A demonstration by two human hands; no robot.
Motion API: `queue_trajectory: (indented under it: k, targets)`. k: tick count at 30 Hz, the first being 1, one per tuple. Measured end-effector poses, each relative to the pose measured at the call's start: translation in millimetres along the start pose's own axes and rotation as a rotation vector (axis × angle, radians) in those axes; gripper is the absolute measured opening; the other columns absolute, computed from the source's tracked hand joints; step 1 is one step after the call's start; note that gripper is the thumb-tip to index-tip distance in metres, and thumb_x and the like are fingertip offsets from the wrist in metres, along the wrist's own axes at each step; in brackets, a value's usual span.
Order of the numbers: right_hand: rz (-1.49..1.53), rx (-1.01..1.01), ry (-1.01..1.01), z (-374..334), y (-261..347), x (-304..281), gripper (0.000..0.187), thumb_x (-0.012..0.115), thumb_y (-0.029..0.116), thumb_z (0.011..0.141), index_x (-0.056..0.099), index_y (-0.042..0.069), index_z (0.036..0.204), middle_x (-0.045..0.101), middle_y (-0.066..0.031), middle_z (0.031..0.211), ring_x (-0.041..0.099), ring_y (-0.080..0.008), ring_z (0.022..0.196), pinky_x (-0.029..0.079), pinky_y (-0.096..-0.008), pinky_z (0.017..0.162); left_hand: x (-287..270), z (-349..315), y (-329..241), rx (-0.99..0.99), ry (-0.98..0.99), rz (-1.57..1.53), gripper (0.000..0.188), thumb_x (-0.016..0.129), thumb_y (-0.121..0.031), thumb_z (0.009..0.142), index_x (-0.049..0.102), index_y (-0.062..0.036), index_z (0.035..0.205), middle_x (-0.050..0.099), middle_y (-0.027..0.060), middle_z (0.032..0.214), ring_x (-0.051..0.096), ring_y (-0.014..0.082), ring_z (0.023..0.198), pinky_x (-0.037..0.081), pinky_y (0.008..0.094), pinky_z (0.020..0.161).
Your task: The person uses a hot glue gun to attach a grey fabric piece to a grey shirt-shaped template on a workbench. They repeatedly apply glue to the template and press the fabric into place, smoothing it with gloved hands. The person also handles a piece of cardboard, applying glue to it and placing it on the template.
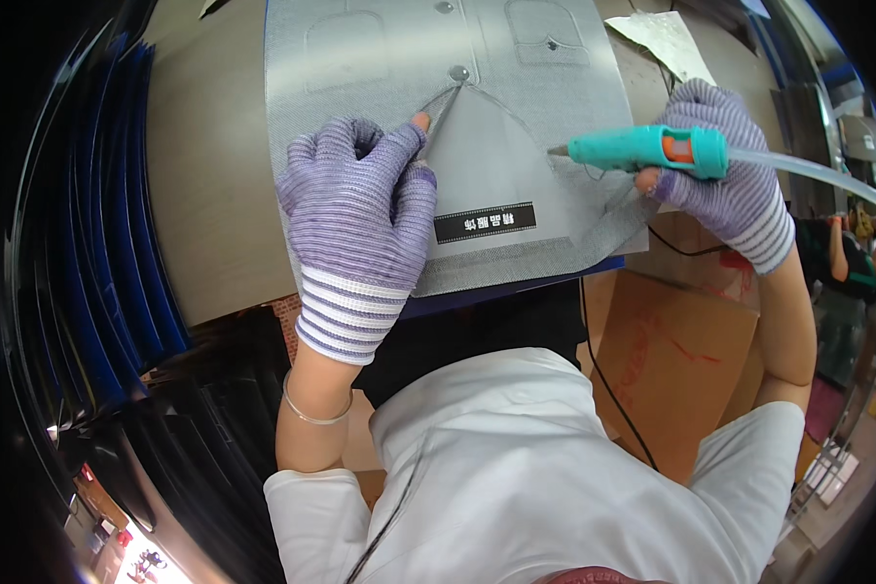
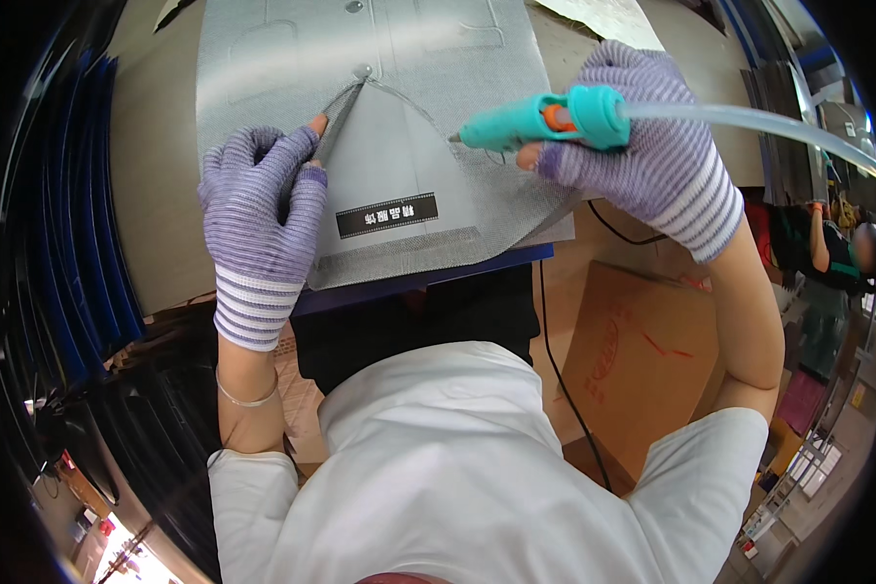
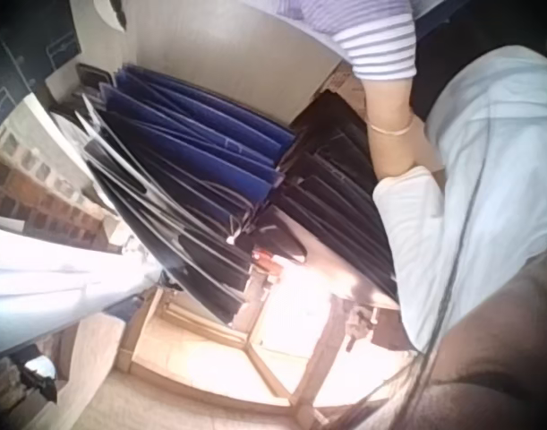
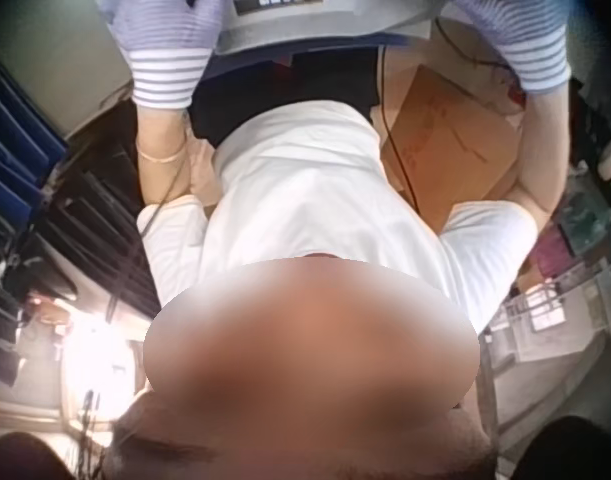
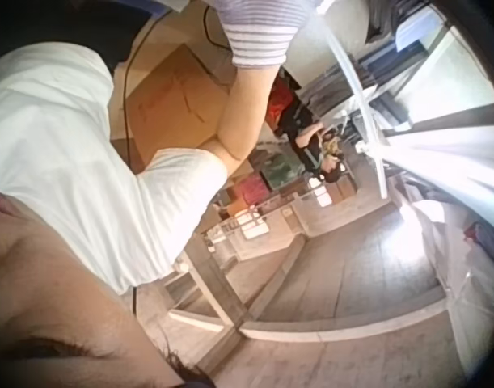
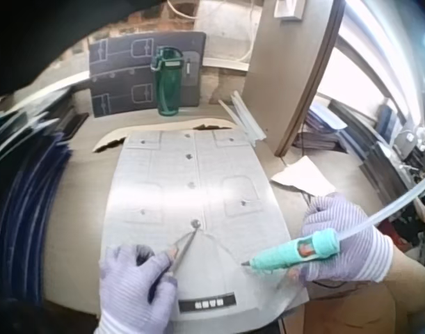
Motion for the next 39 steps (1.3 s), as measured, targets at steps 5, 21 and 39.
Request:
queue_trajectory:
  k: [5,21,39]
  targets:
    - [0.092,0.189,0.051,0.2,-2.8,3.0,0.044,0.086,0.036,0.068,0.065,0.003,0.088,0.059,-0.0113,0.086,0.057,-0.0265,0.084,0.047,-0.0373,0.076,1.5,-0.3,0.9,-0.001,0.002,0.002,0.029,0.068,-0.015,0.079,0.074,-0.0109,0.107,0.058,0.0099,0.088,0.053,0.0267,0.085,0.044,0.0405,0.078]
    - [0.168,0.297,0.414,10.5,-1.6,-3.0,0.056,0.091,0.035,0.062,0.064,0.001,0.097,0.057,-0.0136,0.105,0.058,-0.0263,0.102,0.049,-0.0379,0.086,5.4,-3.8,6.0,-0.017,0.000,-0.032,0.028,0.067,-0.017,0.080,0.074,-0.0117,0.106,0.060,0.0103,0.085,0.053,0.0267,0.083,0.044,0.0412,0.079]
    - [1.036,0.508,-0.082,-9.2,-67.5,-3.0,0.066,0.049,0.064,0.092,0.059,0.003,0.114,0.064,-0.0069,0.088,0.063,-0.0145,0.073,0.051,-0.0257,0.065,7.5,10.3,-13.8,-0.047,0.061,-0.005,0.032,0.065,-0.011,0.079,0.073,-0.0091,0.109,0.058,0.0127,0.088,0.052,0.0292,0.085,0.043,0.0412,0.081]
Point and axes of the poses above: each hand's wrist, its own z-axis towards the middle knuckle, its own x-axis out of the palm, y = z × x, the point moved 5 cm from there along z, towards the middle knuckle
